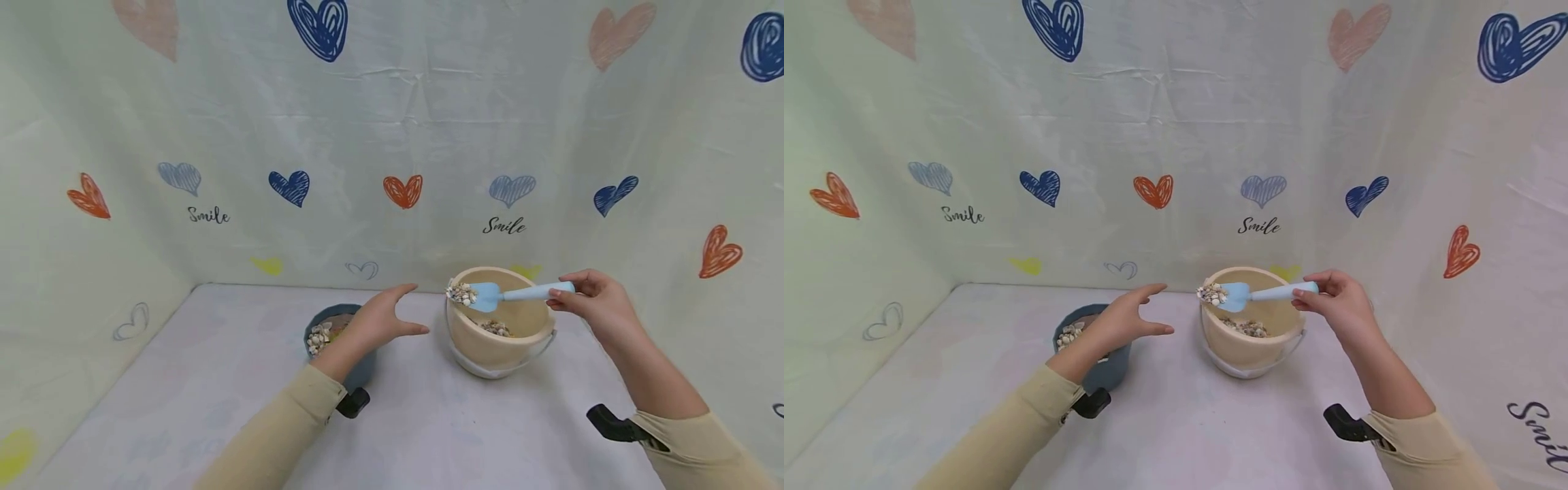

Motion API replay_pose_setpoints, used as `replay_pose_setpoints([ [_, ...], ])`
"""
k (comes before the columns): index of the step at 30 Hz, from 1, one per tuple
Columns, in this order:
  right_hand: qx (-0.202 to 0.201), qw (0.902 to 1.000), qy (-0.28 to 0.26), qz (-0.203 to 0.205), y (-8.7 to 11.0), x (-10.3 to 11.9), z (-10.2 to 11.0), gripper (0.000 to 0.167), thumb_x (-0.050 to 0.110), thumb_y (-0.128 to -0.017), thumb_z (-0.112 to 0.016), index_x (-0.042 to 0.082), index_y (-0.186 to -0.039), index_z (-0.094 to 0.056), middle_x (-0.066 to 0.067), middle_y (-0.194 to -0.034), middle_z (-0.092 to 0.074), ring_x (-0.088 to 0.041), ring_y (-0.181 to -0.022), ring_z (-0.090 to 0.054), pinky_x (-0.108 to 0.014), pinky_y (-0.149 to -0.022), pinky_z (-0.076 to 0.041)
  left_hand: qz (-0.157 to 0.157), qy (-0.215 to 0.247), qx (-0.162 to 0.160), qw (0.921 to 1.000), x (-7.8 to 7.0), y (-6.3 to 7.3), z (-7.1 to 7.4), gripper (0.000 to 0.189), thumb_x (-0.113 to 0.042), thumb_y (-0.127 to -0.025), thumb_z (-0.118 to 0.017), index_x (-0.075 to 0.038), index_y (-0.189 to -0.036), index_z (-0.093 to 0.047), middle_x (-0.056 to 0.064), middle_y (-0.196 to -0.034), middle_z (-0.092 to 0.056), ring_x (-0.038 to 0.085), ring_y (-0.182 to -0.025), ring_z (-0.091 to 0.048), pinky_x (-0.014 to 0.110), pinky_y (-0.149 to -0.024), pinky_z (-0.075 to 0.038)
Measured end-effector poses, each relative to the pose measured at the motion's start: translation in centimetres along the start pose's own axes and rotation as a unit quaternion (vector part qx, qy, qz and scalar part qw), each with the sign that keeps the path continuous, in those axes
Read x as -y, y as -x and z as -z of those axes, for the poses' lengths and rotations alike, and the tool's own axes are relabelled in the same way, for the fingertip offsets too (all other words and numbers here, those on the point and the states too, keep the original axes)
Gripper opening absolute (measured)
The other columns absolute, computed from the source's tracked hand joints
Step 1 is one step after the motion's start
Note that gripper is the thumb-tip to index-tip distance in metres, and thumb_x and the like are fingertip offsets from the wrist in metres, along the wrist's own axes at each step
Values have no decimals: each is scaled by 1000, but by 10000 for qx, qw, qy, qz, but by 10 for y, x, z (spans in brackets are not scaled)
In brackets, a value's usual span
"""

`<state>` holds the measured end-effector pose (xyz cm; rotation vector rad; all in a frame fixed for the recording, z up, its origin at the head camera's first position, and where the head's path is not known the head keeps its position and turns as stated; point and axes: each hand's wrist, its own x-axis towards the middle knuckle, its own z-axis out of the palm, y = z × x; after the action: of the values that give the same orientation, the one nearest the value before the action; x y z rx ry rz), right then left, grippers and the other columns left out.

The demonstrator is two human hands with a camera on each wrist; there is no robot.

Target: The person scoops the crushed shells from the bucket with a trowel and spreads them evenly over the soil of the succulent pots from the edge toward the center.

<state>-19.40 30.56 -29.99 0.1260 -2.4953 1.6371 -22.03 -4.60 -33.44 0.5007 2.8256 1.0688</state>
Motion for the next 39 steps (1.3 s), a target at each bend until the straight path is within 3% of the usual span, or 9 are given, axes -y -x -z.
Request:
replay_pose_setpoints([
  [5,294,9985,-439,155,-9,6,-24,33,9,-94,-66,-9,-116,-50,1,-94,-65,-11,-79,-71,-26,-77,-56,103,-50,-62,9999,11,9,8,87,-43,-77,-82,-20,-150,-40,4,-151,-40,27,-138,-37,49,-107,-36],
  [14,673,9934,-902,213,-20,18,-65,32,5,-91,-69,-10,-113,-52,-4,-92,-66,-15,-78,-71,-29,-77,-56,300,-41,-221,9993,29,21,19,90,-43,-75,-84,-22,-150,-40,3,-152,-38,28,-140,-34,51,-106,-36],
  [21,826,9861,-1428,205,-27,21,-104,26,-2,-89,-69,-9,-107,-53,-7,-93,-65,-18,-77,-71,-33,-77,-57,297,-115,-354,9989,51,39,38,93,-40,-74,-85,-24,-152,-37,4,-154,-36,30,-140,-32,55,-107,-34],
  [31,990,9809,-1667,136,-30,21,-143,30,-8,-86,-68,-16,-111,-52,-14,-93,-62,-16,-71,-70,-35,-75,-58,-166,-125,-174,9996,84,55,53,95,-31,-74,-86,-12,-152,-34,13,-153,-36,37,-139,-31,56,-108,-32],
  [36,1016,9824,-1565,-59,-30,27,-162,30,-7,-87,-68,-13,-113,-53,-17,-96,-61,-16,-72,-70,-32,-75,-58,-460,-192,-48,9987,106,60,60,99,-28,-71,-89,-4,-150,-34,19,-151,-36,41,-138,-31,56,-108,-31],
  [39,968,9836,-1518,-128,-30,29,-172,30,-6,-87,-68,-11,-113,-54,-17,-96,-61,-16,-72,-70,-32,-74,-58,-470,-248,79,9986,120,60,64,104,-30,-69,-90,-3,-151,-31,21,-152,-34,42,-139,-29,57,-108,-29],
])
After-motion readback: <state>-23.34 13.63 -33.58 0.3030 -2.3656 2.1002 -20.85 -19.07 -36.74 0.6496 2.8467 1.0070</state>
